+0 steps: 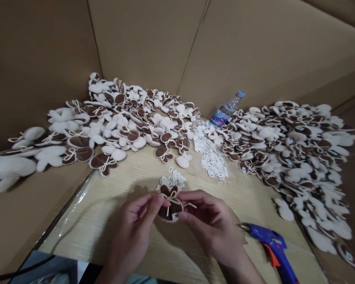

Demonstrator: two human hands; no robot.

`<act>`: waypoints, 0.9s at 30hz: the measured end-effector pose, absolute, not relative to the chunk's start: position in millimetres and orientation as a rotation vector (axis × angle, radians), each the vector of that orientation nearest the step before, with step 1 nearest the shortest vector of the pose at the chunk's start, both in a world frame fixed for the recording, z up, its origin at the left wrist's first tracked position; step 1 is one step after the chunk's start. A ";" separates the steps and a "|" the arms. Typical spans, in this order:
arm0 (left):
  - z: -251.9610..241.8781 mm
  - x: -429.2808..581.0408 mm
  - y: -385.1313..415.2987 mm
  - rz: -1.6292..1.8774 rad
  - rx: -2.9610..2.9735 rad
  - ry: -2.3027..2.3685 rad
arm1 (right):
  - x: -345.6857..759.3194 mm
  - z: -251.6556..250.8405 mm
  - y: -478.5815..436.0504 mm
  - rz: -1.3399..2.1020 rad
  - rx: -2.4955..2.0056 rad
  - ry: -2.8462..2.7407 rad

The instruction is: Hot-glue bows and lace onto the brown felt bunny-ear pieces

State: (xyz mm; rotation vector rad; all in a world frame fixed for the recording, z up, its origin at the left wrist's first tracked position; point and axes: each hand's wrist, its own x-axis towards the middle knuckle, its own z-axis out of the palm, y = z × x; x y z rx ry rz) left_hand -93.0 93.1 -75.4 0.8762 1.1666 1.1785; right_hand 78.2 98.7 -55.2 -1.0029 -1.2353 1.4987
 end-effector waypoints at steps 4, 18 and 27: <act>-69.8 -93.5 93.8 1.162 0.929 1.196 | 79.2 -56.1 98.8 1.480 -1.037 -1.264; -69.4 -92.9 94.5 1.066 1.103 1.078 | 82.5 -52.7 99.2 1.290 -1.167 -1.524; -67.6 -92.9 96.6 0.946 1.298 1.050 | 92.6 -43.2 102.0 1.438 -1.296 -1.373</act>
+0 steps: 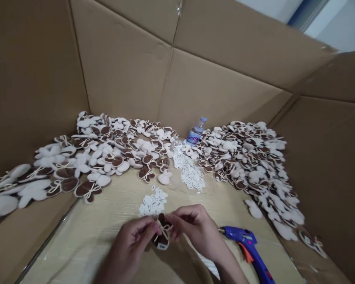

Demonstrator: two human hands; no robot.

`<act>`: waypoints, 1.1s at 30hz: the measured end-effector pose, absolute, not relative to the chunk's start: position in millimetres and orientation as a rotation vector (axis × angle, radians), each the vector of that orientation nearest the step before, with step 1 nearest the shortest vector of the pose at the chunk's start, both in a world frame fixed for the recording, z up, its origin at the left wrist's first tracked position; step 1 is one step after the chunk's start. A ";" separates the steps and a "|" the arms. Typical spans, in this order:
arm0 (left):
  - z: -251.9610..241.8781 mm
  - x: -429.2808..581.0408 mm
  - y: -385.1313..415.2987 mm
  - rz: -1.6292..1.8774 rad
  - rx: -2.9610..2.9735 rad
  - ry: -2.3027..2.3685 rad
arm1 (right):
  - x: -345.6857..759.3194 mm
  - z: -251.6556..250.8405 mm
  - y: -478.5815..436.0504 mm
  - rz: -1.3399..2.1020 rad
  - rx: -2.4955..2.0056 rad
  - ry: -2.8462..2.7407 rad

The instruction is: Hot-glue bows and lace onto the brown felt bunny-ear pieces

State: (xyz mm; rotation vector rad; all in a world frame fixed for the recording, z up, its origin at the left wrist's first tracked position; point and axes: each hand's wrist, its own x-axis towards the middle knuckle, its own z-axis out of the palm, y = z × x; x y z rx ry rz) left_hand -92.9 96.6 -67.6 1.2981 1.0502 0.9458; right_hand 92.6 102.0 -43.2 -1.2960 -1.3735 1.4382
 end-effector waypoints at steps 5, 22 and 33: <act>-70.8 -95.2 105.0 0.980 1.288 1.053 | 103.6 -41.0 97.4 1.359 -1.299 -1.217; -96.5 -108.0 119.2 1.181 1.198 1.472 | 205.1 38.2 64.8 0.484 -1.443 -1.192; -101.2 -99.6 114.4 1.291 1.528 1.523 | 223.3 -22.9 9.0 0.248 -1.674 -1.425</act>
